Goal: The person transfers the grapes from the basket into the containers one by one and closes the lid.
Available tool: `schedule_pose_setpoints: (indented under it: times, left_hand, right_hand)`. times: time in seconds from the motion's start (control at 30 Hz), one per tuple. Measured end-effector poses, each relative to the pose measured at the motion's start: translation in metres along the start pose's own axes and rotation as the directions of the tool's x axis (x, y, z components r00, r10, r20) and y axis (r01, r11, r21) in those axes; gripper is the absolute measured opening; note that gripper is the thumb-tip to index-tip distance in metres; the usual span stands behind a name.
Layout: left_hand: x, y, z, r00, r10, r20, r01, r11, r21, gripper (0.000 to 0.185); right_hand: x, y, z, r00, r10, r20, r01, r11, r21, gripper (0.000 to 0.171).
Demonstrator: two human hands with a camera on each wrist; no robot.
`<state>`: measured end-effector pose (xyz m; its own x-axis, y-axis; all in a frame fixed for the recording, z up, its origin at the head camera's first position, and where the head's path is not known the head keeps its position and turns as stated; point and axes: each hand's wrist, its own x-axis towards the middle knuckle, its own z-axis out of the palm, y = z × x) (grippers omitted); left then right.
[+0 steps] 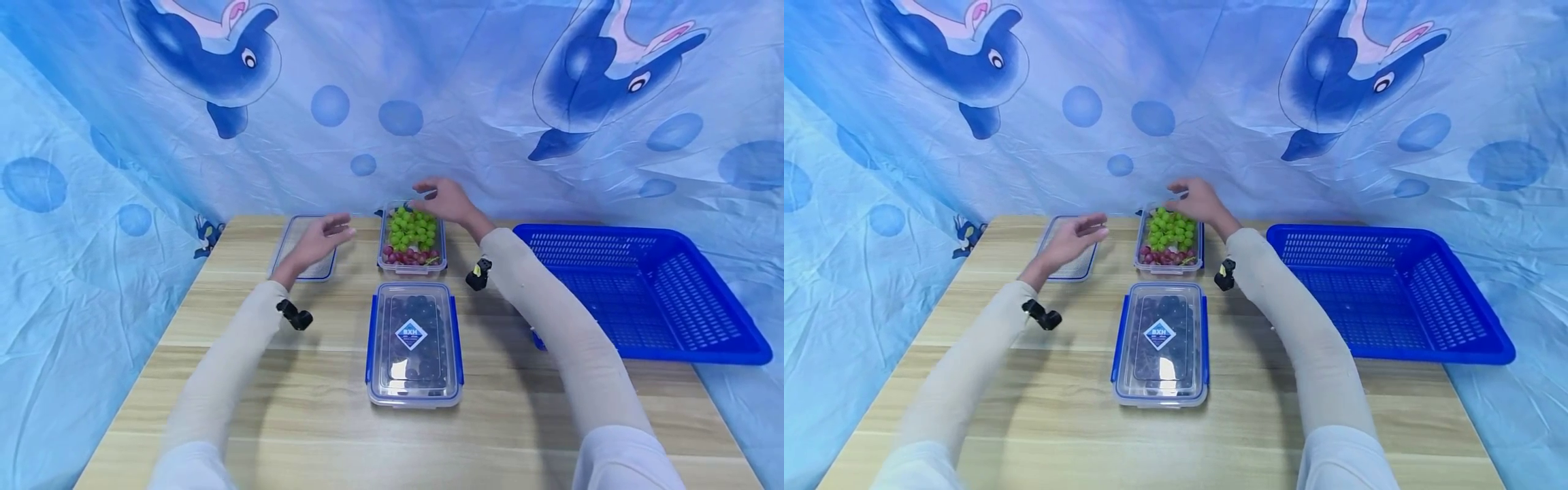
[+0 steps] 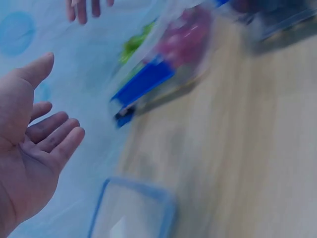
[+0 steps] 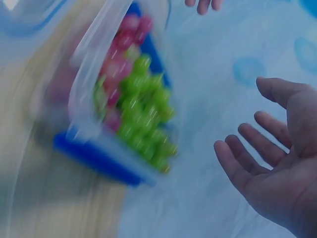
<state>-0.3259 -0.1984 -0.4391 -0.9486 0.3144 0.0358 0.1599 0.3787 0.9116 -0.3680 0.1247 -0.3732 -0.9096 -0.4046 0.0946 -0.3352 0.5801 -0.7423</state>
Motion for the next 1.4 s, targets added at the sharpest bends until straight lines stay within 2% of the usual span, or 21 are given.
schedule_pose_setpoints:
  times: [0.13, 0.27, 0.37, 0.53, 0.67, 0.9, 1.03, 1.13, 1.23, 1.3, 1.4]
  left_hand:
    - [-0.01, 0.005, -0.035, 1.0, -0.014, -0.028, 0.015, 1.0, 0.021, 0.07]
    - [-0.018, 0.009, -0.067, 0.998, -0.032, -0.054, 0.035, 0.997, 0.065, 0.068]
    - [-0.021, 0.006, -0.088, 0.995, -0.054, -0.085, 0.062, 0.993, 0.101, 0.066]
    - [-0.023, -0.004, -0.109, 0.988, -0.1, -0.117, 0.116, 0.983, 0.139, 0.066]
    - [-0.024, -0.013, -0.114, 0.983, -0.128, -0.133, 0.151, 0.973, 0.177, 0.07]
    - [-0.027, -0.03, -0.115, 0.968, -0.21, -0.141, 0.235, 0.952, 0.196, 0.069]
    - [-0.027, -0.039, -0.112, 0.961, -0.231, -0.155, 0.259, 0.945, 0.201, 0.066]
    - [-0.027, -0.045, -0.11, 0.953, -0.265, -0.144, 0.292, 0.933, 0.212, 0.067]
    - [-0.028, -0.051, -0.107, 0.944, -0.311, -0.115, 0.329, 0.916, 0.228, 0.07]
    - [-0.029, -0.055, -0.105, 0.938, -0.334, -0.096, 0.347, 0.908, 0.233, 0.073]
    - [-0.03, -0.06, -0.103, 0.93, -0.358, -0.088, 0.369, 0.9, 0.231, 0.075]
  right_hand:
    - [0.006, -0.024, 0.011, 1.0, -0.009, -0.008, 0.01, 0.996, 0.09, 0.054]
    - [0.015, -0.044, 0.033, 0.999, -0.011, -0.043, 0.02, 0.98, 0.196, 0.055]
    - [0.021, -0.061, 0.056, 0.999, 0.006, -0.054, 0.011, 0.95, 0.312, 0.054]
    - [0.031, -0.083, 0.1, 0.996, 0.083, -0.013, -0.066, 0.868, 0.492, 0.054]
    - [0.042, -0.09, 0.129, 0.989, 0.146, 0.024, -0.133, 0.813, 0.567, 0.056]
    - [0.055, -0.085, 0.163, 0.959, 0.272, 0.081, -0.251, 0.682, 0.687, 0.058]
    - [0.055, -0.077, 0.174, 0.943, 0.325, 0.068, -0.279, 0.668, 0.69, 0.058]
    - [0.056, -0.073, 0.179, 0.93, 0.354, 0.1, -0.323, 0.655, 0.683, 0.061]
    - [0.057, -0.07, 0.184, 0.91, 0.374, 0.181, -0.391, 0.625, 0.675, 0.069]
    - [0.058, -0.069, 0.186, 0.89, 0.391, 0.236, -0.442, 0.61, 0.658, 0.075]
    - [0.06, -0.068, 0.19, 0.854, 0.417, 0.311, -0.512, 0.57, 0.642, 0.081]
